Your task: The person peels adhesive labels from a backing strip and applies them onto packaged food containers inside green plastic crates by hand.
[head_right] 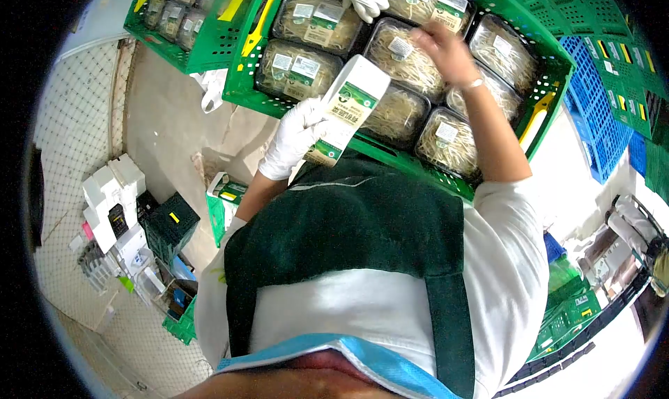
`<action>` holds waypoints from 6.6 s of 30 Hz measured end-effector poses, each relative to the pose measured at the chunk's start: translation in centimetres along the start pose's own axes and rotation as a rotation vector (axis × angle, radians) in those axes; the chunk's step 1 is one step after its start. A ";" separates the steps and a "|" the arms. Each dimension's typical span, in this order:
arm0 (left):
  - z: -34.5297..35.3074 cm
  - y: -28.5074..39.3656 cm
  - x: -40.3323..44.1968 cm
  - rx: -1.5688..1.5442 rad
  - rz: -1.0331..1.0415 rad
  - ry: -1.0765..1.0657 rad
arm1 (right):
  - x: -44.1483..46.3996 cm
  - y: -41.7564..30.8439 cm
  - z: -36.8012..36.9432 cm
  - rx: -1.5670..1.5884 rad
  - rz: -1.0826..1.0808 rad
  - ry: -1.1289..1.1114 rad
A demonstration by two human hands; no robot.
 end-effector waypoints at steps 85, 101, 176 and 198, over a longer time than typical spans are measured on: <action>5.5 -1.2 -2.8 0.179 0.048 -0.242 | -18.8 -0.1 -6.6 -0.636 0.115 0.167; 6.9 -1.3 -0.4 0.039 0.036 -0.292 | -20.6 -1.7 -4.3 -0.542 0.038 0.175; 3.6 -1.4 -1.7 0.272 0.001 -0.186 | -2.7 12.5 -17.6 -1.078 0.373 0.351; -2.7 -1.2 -1.2 -0.210 0.073 0.029 | -11.9 0.0 -2.7 -0.839 0.219 0.090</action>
Point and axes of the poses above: each hand's wrist, its own x-axis towards the middle knuckle, its own z-axis out of the palm, y = z × x, the point moved 5 cm from there along x, towards the middle knuckle, and after that the axes turned 6 degrees about x, right-handed, at the moved point
